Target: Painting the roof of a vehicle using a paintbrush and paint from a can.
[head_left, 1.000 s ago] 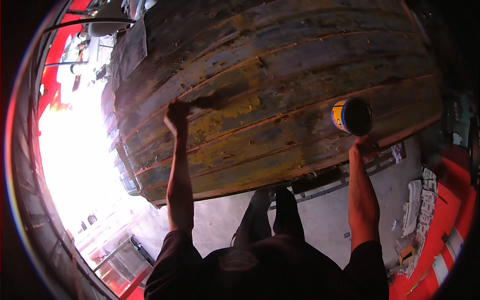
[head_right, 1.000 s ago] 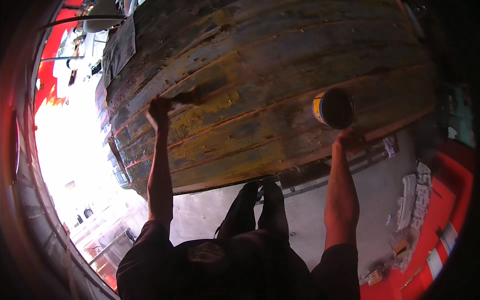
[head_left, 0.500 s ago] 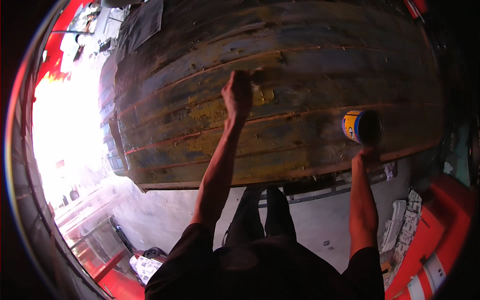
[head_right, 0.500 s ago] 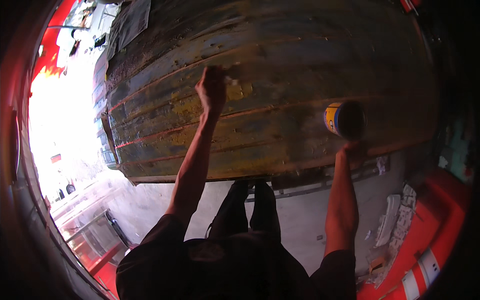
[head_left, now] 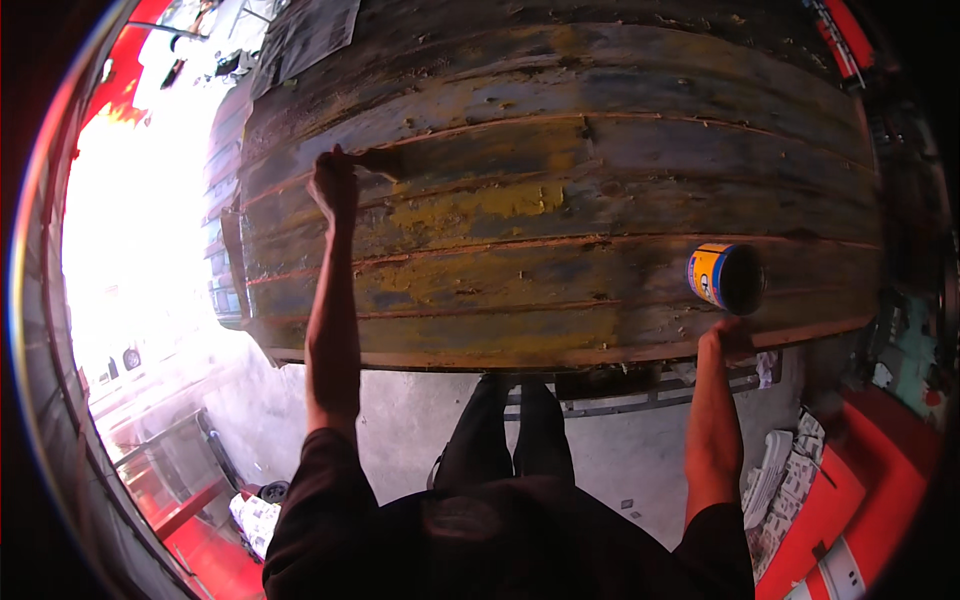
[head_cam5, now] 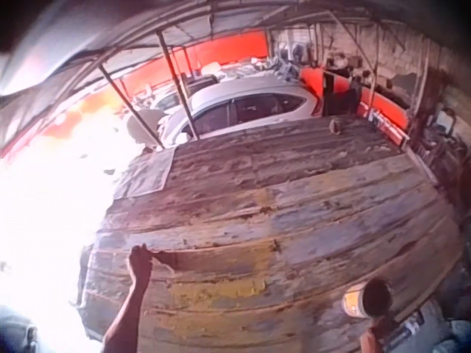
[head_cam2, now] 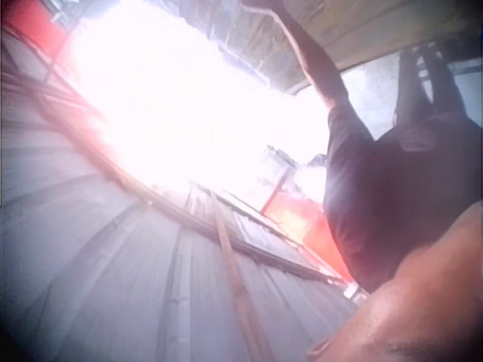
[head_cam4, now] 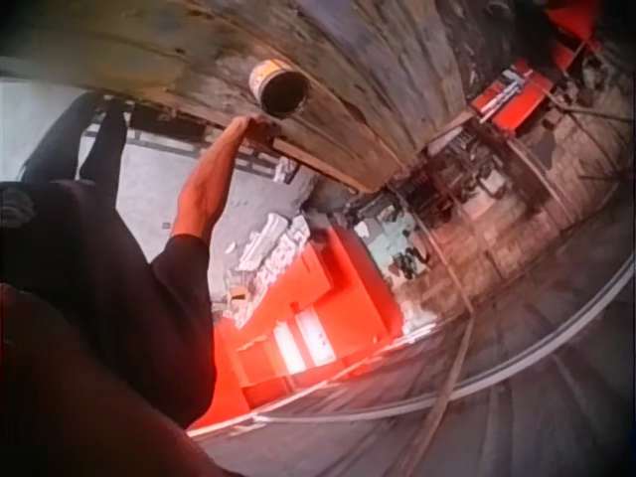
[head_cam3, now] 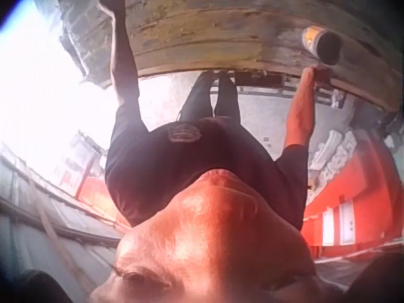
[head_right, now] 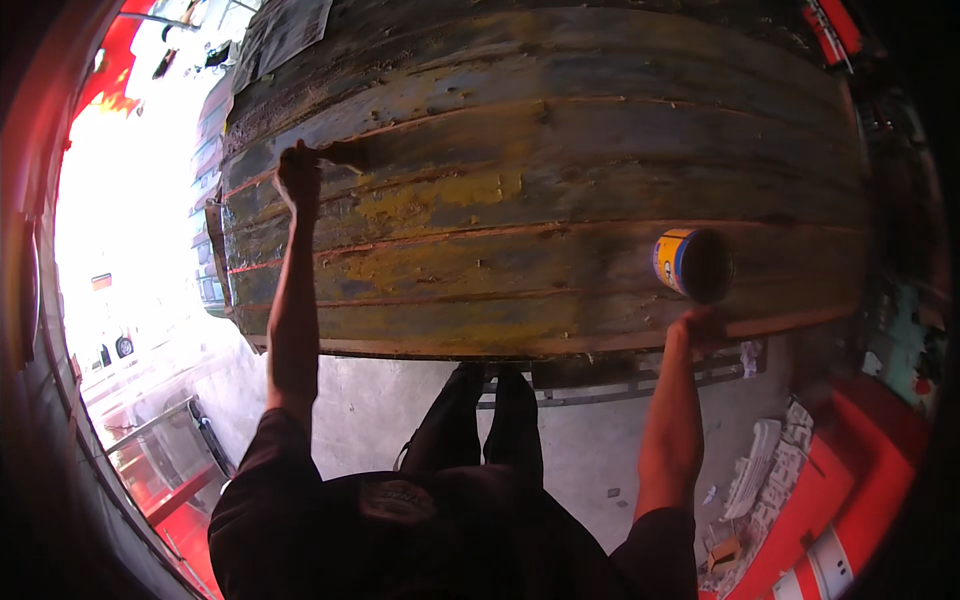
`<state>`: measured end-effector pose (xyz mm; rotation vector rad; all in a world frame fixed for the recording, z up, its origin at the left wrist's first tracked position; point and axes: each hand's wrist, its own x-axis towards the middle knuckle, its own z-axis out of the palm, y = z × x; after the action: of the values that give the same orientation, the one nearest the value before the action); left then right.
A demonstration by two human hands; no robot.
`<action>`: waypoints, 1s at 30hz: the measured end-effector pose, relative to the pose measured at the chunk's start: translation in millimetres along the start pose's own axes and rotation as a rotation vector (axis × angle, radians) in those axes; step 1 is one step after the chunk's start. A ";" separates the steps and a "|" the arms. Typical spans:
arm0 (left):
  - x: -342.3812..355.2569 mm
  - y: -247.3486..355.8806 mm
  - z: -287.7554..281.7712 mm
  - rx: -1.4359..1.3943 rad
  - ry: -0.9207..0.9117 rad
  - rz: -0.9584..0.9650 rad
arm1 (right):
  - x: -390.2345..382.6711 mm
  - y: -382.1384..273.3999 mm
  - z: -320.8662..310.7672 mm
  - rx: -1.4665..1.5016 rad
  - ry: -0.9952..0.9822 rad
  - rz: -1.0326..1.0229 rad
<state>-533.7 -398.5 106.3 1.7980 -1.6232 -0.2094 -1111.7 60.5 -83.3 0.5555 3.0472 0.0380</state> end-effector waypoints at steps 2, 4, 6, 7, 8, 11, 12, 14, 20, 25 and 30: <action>25.9 1.7 -2.7 0.101 0.006 0.171 | 2.5 -12.2 -17.2 0.117 0.047 0.120; 47.0 -7.2 -19.3 0.204 -0.008 0.280 | -83.6 -41.2 -82.1 0.197 -0.007 0.110; 58.2 10.6 23.3 0.310 -0.042 0.448 | -82.1 -41.6 -94.2 0.307 0.009 0.143; 60.6 16.4 42.0 0.528 -0.042 0.567 | -64.8 -36.5 -74.7 0.290 0.026 0.117; 45.3 39.7 66.3 0.418 -0.084 0.581 | -36.5 -26.6 -55.9 0.268 0.064 0.105; 0.4 122.0 122.5 -0.383 -0.320 0.344 | 35.8 -7.0 -13.8 0.212 0.170 0.049; -12.3 143.5 127.9 -0.612 -0.409 0.230 | 14.8 -11.3 -18.2 0.200 0.154 0.033; -12.5 156.4 144.0 -0.487 -0.164 0.459 | -69.7 -44.3 -68.7 0.409 0.056 0.223; 32.3 73.1 144.0 -0.763 -0.195 0.024 | -14.6 -5.1 -35.3 -0.530 0.063 -0.441; 118.3 -88.8 31.7 -0.867 -0.197 -0.119 | 44.2 -9.2 -31.7 0.385 -0.124 0.301; 178.4 -179.6 -95.7 0.473 -0.015 0.303 | -107.4 -59.5 -105.7 0.283 0.061 0.209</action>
<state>-299.2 -531.4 130.5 1.8458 -2.0538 0.3259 -1037.3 -34.8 24.5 0.9042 3.0572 -0.3808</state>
